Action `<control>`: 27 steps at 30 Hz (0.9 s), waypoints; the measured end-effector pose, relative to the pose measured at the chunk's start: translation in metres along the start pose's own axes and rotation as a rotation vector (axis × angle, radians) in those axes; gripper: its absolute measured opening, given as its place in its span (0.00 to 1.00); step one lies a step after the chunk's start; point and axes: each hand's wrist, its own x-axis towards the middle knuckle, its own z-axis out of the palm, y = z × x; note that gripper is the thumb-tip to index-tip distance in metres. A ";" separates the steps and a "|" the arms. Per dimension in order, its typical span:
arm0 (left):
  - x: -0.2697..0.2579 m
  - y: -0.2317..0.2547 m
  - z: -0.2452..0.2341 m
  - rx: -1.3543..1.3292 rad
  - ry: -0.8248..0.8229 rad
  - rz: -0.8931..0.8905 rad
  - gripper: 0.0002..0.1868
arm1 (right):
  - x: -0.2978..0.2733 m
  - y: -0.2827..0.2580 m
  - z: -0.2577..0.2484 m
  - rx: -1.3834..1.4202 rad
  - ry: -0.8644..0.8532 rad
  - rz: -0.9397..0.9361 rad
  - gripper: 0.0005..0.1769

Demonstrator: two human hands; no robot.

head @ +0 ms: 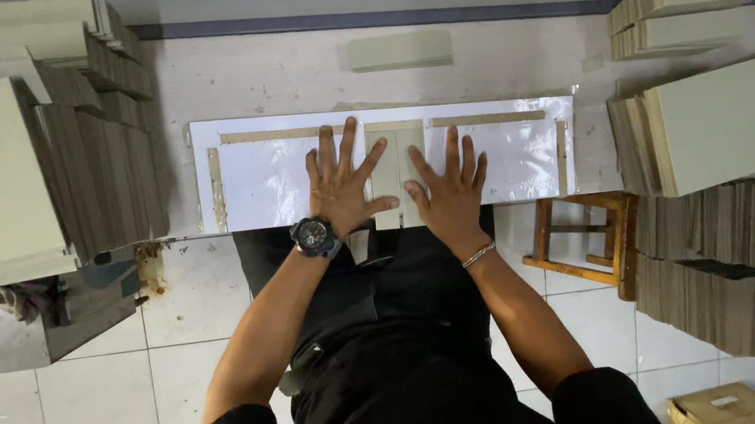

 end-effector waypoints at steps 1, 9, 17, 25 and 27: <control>0.003 -0.001 0.000 0.015 -0.031 -0.016 0.59 | 0.002 0.000 0.001 0.003 0.005 -0.002 0.32; 0.001 0.005 -0.001 0.002 -0.065 -0.056 0.59 | 0.001 0.006 0.008 0.027 -0.069 0.025 0.33; 0.013 0.027 0.006 0.185 0.026 0.013 0.59 | 0.002 0.032 -0.016 0.242 0.024 0.104 0.37; 0.083 0.148 -0.003 0.307 0.049 0.149 0.56 | -0.047 0.183 -0.126 0.038 0.254 0.308 0.43; 0.112 0.186 0.013 0.282 0.104 0.253 0.55 | -0.062 0.230 -0.155 -0.025 0.330 0.324 0.43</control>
